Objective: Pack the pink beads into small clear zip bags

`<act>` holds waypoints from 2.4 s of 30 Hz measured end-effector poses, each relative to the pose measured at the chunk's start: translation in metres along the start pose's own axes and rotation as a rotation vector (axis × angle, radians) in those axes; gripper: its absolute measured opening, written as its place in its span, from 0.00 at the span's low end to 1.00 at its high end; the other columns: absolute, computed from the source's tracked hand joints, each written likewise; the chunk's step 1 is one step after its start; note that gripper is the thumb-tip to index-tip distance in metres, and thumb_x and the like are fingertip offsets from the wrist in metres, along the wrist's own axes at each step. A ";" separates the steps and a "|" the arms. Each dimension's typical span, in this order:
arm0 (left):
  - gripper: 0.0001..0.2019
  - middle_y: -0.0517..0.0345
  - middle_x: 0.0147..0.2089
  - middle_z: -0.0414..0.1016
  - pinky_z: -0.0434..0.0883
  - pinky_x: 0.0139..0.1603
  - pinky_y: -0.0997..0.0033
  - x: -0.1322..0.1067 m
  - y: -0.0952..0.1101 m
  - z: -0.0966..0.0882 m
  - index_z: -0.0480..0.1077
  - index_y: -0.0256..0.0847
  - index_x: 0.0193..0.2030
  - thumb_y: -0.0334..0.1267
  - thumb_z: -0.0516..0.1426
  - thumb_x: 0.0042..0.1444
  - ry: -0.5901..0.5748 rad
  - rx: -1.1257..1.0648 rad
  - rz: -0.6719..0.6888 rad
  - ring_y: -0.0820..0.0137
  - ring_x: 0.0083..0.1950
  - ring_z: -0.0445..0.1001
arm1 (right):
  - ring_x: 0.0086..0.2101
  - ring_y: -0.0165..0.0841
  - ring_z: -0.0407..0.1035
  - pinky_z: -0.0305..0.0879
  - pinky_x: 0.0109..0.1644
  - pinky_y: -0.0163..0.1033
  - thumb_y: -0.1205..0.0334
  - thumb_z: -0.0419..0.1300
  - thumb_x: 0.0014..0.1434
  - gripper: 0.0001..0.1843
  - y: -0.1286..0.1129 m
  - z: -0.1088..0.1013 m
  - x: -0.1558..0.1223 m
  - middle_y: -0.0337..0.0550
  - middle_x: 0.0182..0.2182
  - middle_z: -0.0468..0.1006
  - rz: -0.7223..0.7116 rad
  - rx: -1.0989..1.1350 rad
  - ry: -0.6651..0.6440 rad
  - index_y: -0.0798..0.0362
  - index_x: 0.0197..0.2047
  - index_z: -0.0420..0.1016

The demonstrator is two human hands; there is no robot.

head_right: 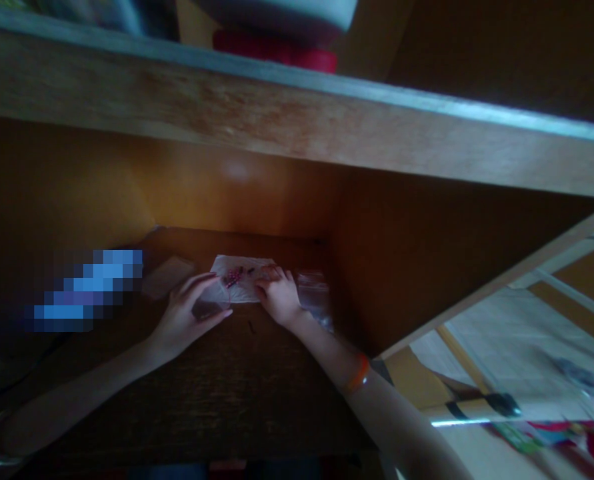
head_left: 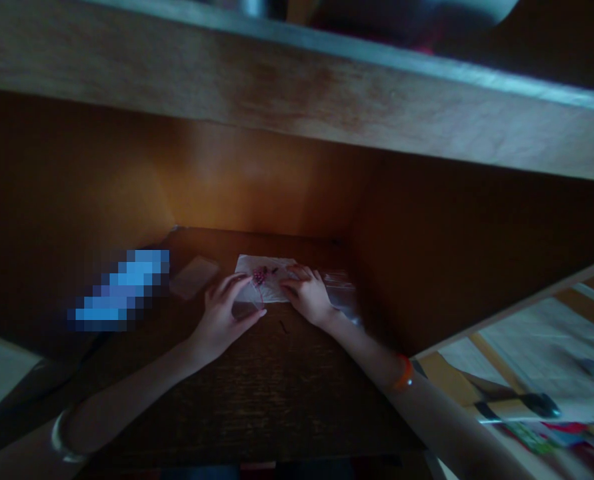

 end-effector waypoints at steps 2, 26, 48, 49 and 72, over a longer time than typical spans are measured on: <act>0.24 0.52 0.52 0.70 0.60 0.54 0.49 -0.002 0.000 0.003 0.59 0.46 0.54 0.43 0.60 0.51 -0.044 0.008 -0.014 0.57 0.54 0.67 | 0.49 0.40 0.63 0.58 0.51 0.48 0.65 0.58 0.57 0.07 0.003 0.001 0.000 0.44 0.47 0.74 0.011 0.056 0.040 0.48 0.37 0.78; 0.22 0.52 0.51 0.73 0.61 0.53 0.49 0.001 0.004 0.003 0.62 0.46 0.52 0.44 0.60 0.51 -0.035 -0.061 -0.003 0.58 0.53 0.70 | 0.54 0.47 0.58 0.56 0.52 0.52 0.60 0.49 0.62 0.17 -0.011 0.000 -0.006 0.54 0.60 0.60 0.240 -0.081 -0.054 0.55 0.51 0.70; 0.24 0.52 0.52 0.72 0.60 0.53 0.50 0.000 0.005 0.004 0.61 0.47 0.54 0.43 0.60 0.51 -0.065 -0.057 0.003 0.58 0.52 0.70 | 0.46 0.36 0.66 0.57 0.48 0.44 0.60 0.57 0.59 0.08 -0.022 -0.023 -0.009 0.38 0.44 0.76 0.106 0.170 0.197 0.45 0.38 0.78; 0.25 0.52 0.53 0.72 0.60 0.53 0.50 -0.001 0.005 0.004 0.60 0.47 0.55 0.43 0.60 0.51 -0.069 -0.053 0.012 0.57 0.53 0.69 | 0.46 0.35 0.66 0.57 0.49 0.43 0.59 0.56 0.59 0.09 -0.024 -0.027 -0.010 0.38 0.45 0.76 0.093 0.190 0.224 0.45 0.39 0.78; 0.17 0.52 0.52 0.71 0.64 0.57 0.55 0.002 0.000 -0.008 0.63 0.43 0.51 0.44 0.56 0.55 0.088 -0.270 -0.113 0.62 0.55 0.69 | 0.39 0.38 0.67 0.56 0.43 0.43 0.60 0.55 0.58 0.09 -0.017 -0.005 -0.006 0.44 0.36 0.76 0.153 -0.090 -0.006 0.48 0.33 0.78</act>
Point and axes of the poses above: each hand's wrist, its own x-axis towards the middle knuckle, its own z-axis out of the palm, y = z × x, the point moved 5 cm from there along x, towards the middle knuckle
